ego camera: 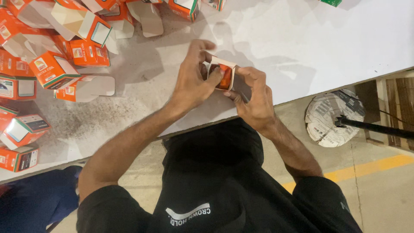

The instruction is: The person folds small orange cardboard boxes at a white table. They pick up flat or open boxes one at a time, press the flaps and sides to shape and close each box, and place the finished box onto a large pile of folded boxes on the table.

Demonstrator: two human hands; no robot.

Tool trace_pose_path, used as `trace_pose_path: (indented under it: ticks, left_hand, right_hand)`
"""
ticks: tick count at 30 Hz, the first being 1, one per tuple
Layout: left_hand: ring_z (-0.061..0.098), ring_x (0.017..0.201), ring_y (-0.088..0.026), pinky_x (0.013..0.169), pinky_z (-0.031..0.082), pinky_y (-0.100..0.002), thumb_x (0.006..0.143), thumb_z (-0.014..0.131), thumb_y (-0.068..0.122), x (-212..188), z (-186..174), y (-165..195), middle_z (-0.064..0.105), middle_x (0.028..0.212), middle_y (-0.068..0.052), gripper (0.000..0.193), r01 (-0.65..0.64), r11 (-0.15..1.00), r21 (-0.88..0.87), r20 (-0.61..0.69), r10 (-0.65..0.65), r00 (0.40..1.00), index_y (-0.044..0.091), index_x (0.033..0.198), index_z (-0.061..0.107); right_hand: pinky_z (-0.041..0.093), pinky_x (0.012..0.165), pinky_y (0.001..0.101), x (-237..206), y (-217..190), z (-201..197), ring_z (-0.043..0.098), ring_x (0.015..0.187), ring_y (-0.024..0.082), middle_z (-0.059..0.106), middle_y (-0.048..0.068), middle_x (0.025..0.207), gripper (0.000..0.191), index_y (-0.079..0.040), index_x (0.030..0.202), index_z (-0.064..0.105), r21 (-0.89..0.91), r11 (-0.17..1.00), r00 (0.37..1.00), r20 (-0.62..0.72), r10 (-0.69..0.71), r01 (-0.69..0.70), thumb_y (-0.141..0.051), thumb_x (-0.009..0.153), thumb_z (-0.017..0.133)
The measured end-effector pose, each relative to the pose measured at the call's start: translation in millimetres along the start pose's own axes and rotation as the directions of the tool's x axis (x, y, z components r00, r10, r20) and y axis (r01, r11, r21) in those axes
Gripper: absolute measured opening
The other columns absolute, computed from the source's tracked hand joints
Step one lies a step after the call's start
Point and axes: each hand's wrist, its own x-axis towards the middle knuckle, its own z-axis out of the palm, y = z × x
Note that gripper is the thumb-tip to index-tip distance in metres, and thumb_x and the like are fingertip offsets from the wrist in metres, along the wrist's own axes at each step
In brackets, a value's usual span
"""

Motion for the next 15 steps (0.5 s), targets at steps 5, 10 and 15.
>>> trace_pose_path:
  ticks: [5, 10, 15]
  left_hand:
    - [0.059, 0.068, -0.006, 0.057, 0.050, -0.025, 0.095, 0.063, 0.003, 6, -6, 7, 0.064, 0.084, -0.006, 0.015, -0.095, 0.990, -0.108, 0.121, 0.107, 0.987, -0.002, 0.107, 0.057]
    - [0.068, 0.074, -0.006, 0.064, 0.059, -0.023, 0.084, 0.057, 0.005, 10, -39, 14, 0.070, 0.088, -0.001, 0.026, 0.265, 0.894, -0.361, 0.394, -0.111, 0.912, 0.004, 0.109, 0.064]
    - [0.061, 0.077, -0.019, 0.063, 0.051, -0.029, 0.097, 0.070, 0.009, 12, -28, 2, 0.068, 0.095, -0.013, 0.018, 0.123, 0.980, -0.157, 0.284, -0.074, 0.956, -0.004, 0.108, 0.066]
  right_hand:
    - [0.054, 0.103, 0.0493, 2, -1, -1, 0.062, 0.122, 0.041, 0.061, 0.024, 0.135, 0.060, 0.000, 0.148, 0.052, -0.379, 0.871, 0.949, 0.085, -0.303, 0.312, 0.001, 0.093, 0.076]
    - [0.055, 0.102, 0.0493, 3, -5, -3, 0.061, 0.121, 0.044, 0.058, 0.026, 0.135, 0.058, 0.000, 0.147, 0.054, -0.400, 0.868, 0.955, 0.092, -0.282, 0.295, 0.001, 0.093, 0.074]
    - [0.057, 0.097, 0.0479, 2, -6, -2, 0.064, 0.120, 0.043, 0.060, 0.026, 0.135, 0.044, 0.003, 0.136, 0.058, -0.362, 0.888, 0.959, 0.084, -0.271, 0.282, 0.001, 0.094, 0.074]
